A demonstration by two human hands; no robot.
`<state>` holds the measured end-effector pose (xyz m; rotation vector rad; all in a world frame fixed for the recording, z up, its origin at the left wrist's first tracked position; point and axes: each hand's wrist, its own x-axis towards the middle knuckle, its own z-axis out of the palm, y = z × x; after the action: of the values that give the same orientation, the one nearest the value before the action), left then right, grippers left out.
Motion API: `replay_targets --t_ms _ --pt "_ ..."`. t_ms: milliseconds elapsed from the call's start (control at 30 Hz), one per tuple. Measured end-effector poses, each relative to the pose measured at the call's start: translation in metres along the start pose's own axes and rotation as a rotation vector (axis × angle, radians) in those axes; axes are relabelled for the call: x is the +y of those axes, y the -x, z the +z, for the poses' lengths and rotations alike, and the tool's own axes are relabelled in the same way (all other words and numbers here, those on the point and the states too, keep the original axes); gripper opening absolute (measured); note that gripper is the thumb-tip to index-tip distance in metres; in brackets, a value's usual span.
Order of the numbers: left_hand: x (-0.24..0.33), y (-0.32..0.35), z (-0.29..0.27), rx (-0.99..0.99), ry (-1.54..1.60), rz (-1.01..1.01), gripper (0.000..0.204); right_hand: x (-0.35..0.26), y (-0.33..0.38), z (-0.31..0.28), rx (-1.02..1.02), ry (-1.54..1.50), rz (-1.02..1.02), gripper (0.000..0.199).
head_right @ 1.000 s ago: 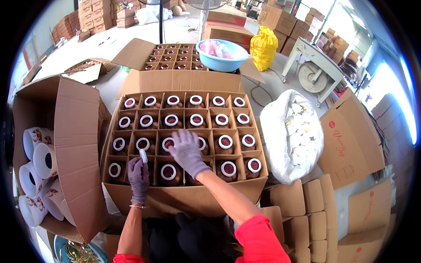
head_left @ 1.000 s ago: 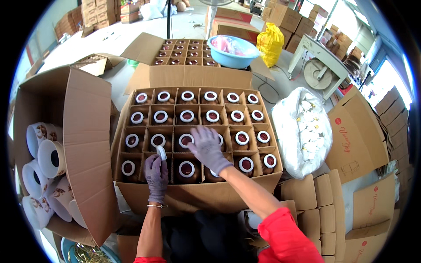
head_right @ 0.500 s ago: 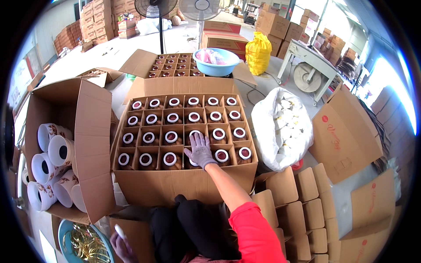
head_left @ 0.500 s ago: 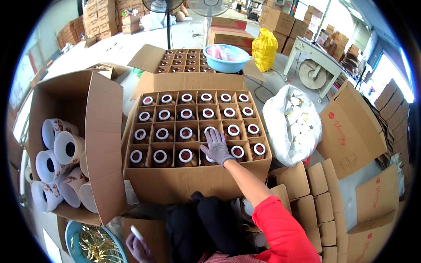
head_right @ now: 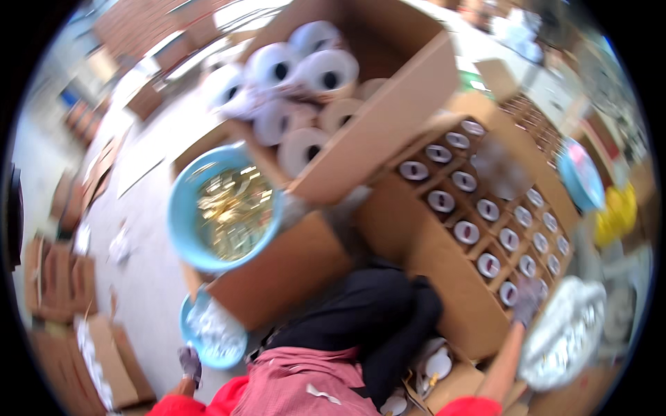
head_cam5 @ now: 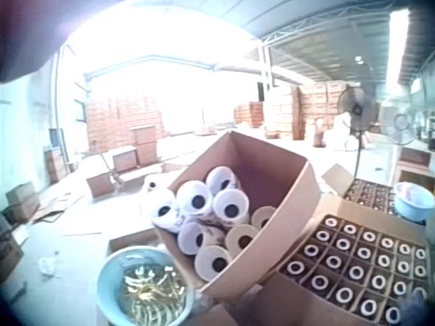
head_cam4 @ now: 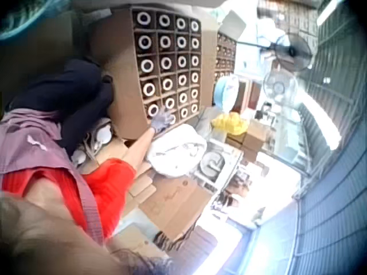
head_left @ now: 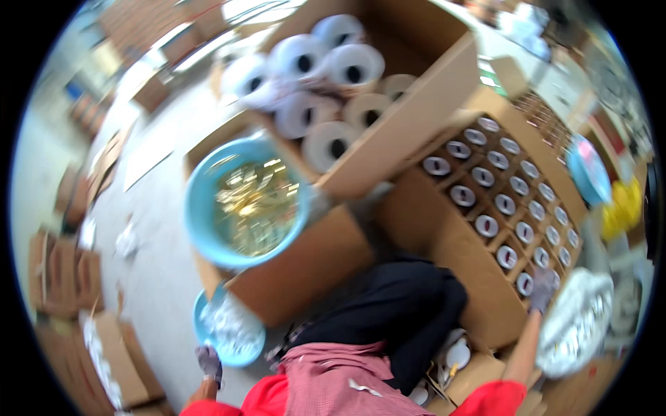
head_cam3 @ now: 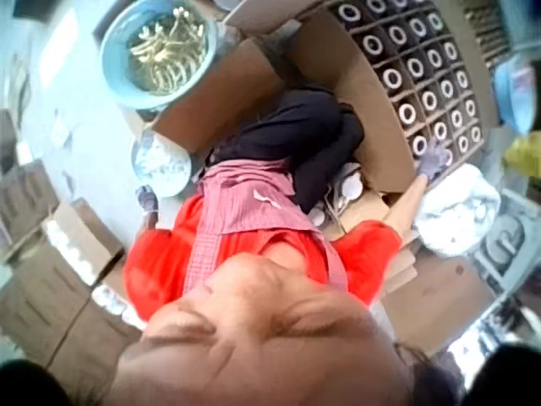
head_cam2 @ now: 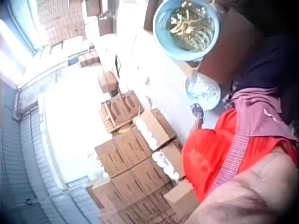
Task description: The person places white plastic rings onto the necks of brown ceramic jars arranged in a cardboard box. They then pick up white ceramic cups and place them into the box. Finally, they attach gold-colored handles to white ceramic pitchers and place the finished pitchers into a box.
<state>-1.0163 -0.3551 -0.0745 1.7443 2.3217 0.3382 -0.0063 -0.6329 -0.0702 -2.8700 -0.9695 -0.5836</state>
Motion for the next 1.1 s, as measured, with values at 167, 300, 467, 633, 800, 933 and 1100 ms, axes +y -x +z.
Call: replay_targets --t_ms 167,300,467,633,800,933,1100 --pt "-0.051 0.013 -0.01 0.021 -0.256 -0.287 0.029 0.021 0.053 -0.008 -0.511 0.666 0.107 0.054" --pt "-0.08 0.023 0.026 -0.226 -0.234 -0.321 0.03 0.063 0.02 0.019 -0.302 0.193 0.368 0.085" --pt "-0.048 -0.05 0.052 -0.159 -0.179 -0.249 0.034 0.044 0.029 0.027 -0.201 0.246 0.439 0.09" --pt "0.043 -0.197 -0.004 -0.037 0.862 0.111 0.025 -0.005 0.05 0.01 -0.571 0.294 0.016 0.037" --pt "0.205 -0.192 -0.021 -0.706 1.379 0.091 0.052 0.014 0.067 -0.012 0.065 0.464 0.051 0.036" --pt "0.194 -0.233 0.027 -0.793 1.503 -0.292 0.048 -0.064 0.092 -0.028 0.335 0.23 0.304 0.038" --pt "0.167 -0.241 0.048 -0.828 1.256 -0.191 0.022 -0.093 0.13 -0.094 -0.114 -0.043 0.398 0.076"
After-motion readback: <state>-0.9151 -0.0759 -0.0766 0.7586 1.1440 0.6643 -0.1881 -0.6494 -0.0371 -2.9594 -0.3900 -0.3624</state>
